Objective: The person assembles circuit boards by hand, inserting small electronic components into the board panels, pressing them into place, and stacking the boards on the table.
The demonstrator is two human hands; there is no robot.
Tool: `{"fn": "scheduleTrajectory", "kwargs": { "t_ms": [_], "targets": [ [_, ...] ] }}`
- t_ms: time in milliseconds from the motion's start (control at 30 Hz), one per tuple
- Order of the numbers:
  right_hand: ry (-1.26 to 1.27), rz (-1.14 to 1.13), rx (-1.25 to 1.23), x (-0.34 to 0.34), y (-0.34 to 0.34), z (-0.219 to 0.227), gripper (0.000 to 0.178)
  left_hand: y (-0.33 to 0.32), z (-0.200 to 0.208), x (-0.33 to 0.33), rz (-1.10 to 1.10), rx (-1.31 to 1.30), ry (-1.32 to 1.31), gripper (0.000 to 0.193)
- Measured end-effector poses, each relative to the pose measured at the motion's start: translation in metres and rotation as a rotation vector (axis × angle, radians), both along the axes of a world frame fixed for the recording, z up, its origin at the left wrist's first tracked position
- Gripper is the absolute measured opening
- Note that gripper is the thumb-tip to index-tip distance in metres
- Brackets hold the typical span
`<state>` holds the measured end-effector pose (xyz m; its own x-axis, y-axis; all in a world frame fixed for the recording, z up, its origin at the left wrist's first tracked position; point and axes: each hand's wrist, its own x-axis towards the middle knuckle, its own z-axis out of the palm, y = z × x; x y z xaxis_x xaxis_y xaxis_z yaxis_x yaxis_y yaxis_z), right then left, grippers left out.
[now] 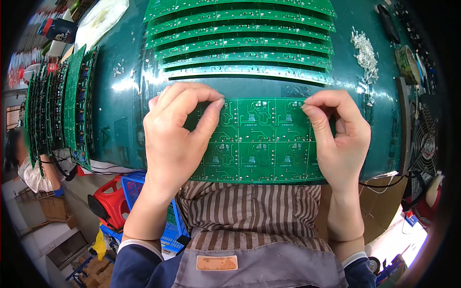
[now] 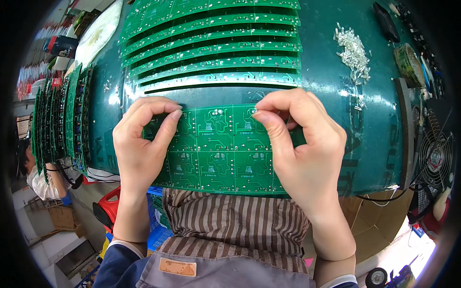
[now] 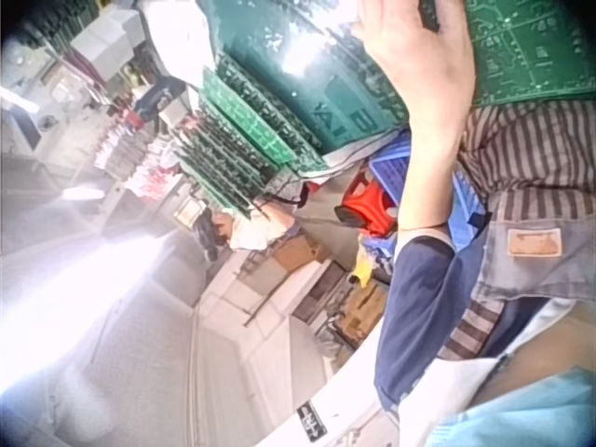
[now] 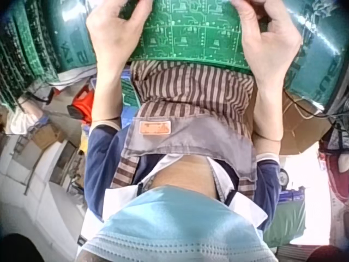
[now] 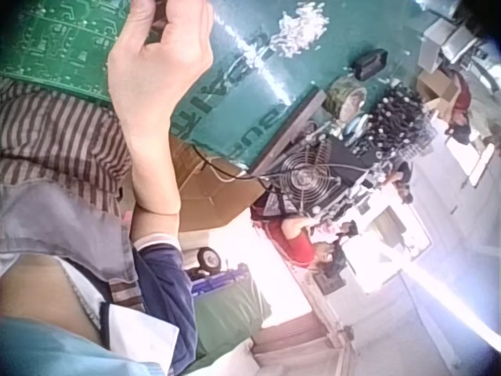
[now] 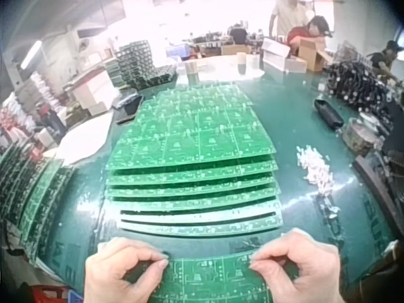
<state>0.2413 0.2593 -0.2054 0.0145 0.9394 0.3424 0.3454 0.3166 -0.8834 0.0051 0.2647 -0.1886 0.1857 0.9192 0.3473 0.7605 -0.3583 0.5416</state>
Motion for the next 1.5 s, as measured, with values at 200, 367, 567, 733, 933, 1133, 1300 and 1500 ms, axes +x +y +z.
{"fn": "scheduleTrajectory", "kwargs": {
  "t_ms": [200, 367, 567, 733, 933, 1133, 1300, 1500],
  "targets": [
    [-0.040, -0.021, 0.007, -0.0005, -0.0009, -0.0030, 0.007, 0.0026, 0.0003, 0.0016, -0.016, -0.010, 0.017, 0.008],
    [-0.064, -0.017, 0.016, 0.0000, -0.0006, -0.0042, 0.007, 0.0035, -0.0052, -0.0002, -0.007, -0.041, -0.066, 0.010],
    [-0.050, -0.020, 0.036, -0.0011, 0.0006, -0.0072, 0.007, 0.0053, -0.0034, -0.0013, -0.052, -0.061, -0.023, 0.009],
    [-0.099, -0.014, 0.020, 0.0001, 0.0007, -0.0028, 0.008, 0.0057, -0.0044, -0.0010, -0.070, -0.055, -0.028, 0.009],
    [-0.114, -0.015, 0.021, 0.0006, 0.0008, -0.0030, 0.007, 0.0052, -0.0053, 0.0007, -0.069, -0.018, 0.006, 0.009],
    [-0.127, -0.010, 0.017, 0.0004, 0.0017, -0.0029, 0.006, 0.0059, -0.0062, 0.0014, -0.055, -0.030, -0.004, 0.010],
    [-0.134, -0.018, 0.014, 0.0002, 0.0009, -0.0032, 0.005, 0.0058, -0.0079, 0.0009, -0.054, -0.044, -0.028, 0.010],
    [-0.143, -0.018, 0.016, 0.0003, 0.0006, -0.0032, 0.005, 0.0049, -0.0057, 0.0009, -0.057, -0.028, -0.003, 0.009]
  ]
}}
